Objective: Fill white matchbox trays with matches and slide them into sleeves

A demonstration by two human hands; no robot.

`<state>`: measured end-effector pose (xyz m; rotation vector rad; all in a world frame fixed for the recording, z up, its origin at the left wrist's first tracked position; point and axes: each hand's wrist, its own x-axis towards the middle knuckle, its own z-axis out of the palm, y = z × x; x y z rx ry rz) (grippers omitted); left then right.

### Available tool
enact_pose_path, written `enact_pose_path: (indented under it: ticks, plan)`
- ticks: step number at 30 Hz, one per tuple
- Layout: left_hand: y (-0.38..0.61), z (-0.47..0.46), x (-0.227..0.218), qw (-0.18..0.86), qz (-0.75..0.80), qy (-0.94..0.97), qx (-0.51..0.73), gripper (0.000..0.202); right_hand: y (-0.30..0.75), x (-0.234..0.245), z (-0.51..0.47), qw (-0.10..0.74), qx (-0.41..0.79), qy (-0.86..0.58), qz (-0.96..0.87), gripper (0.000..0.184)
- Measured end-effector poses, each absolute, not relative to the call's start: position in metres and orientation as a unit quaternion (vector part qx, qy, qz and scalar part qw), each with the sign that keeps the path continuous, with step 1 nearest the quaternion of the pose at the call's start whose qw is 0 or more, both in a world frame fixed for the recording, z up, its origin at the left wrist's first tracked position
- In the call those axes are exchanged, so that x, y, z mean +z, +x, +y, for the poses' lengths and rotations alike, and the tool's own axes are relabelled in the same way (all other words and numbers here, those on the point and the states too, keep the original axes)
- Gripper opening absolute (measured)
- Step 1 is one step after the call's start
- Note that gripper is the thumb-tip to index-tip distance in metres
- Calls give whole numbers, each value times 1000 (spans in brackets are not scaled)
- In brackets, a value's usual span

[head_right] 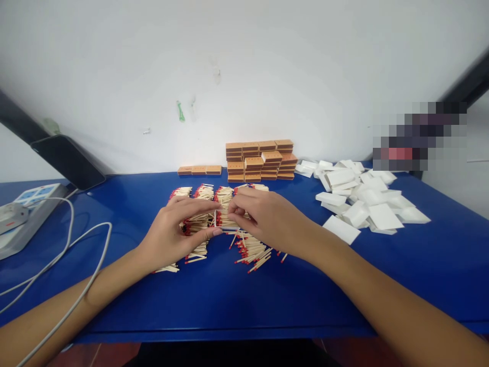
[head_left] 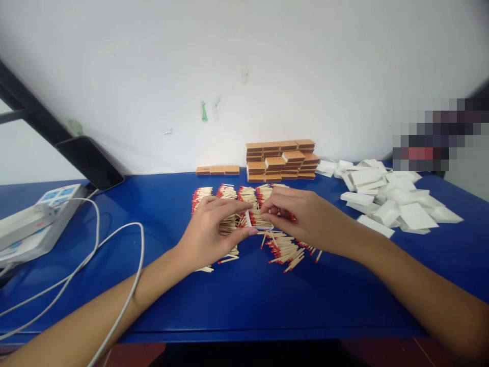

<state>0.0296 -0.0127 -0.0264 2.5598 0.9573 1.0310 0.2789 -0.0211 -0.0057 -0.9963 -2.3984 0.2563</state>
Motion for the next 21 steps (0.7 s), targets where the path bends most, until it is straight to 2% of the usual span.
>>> enact_pose_path:
  ticks: [6,9,13,21]
  plan:
    - [30,-12,-27,86,357,853,371,39,287,-2,-17,282,74,-391,-873,14]
    - [28,-9,-26,68,395,827,394,36,296,-5,-9,225,69,-421,-876,17]
    - [26,-6,-26,60,409,822,392,36,302,-16,-1,128,127,-412,-893,13]
    - [28,-7,-27,51,387,832,395,36,296,-19,-1,106,157,-421,-887,14]
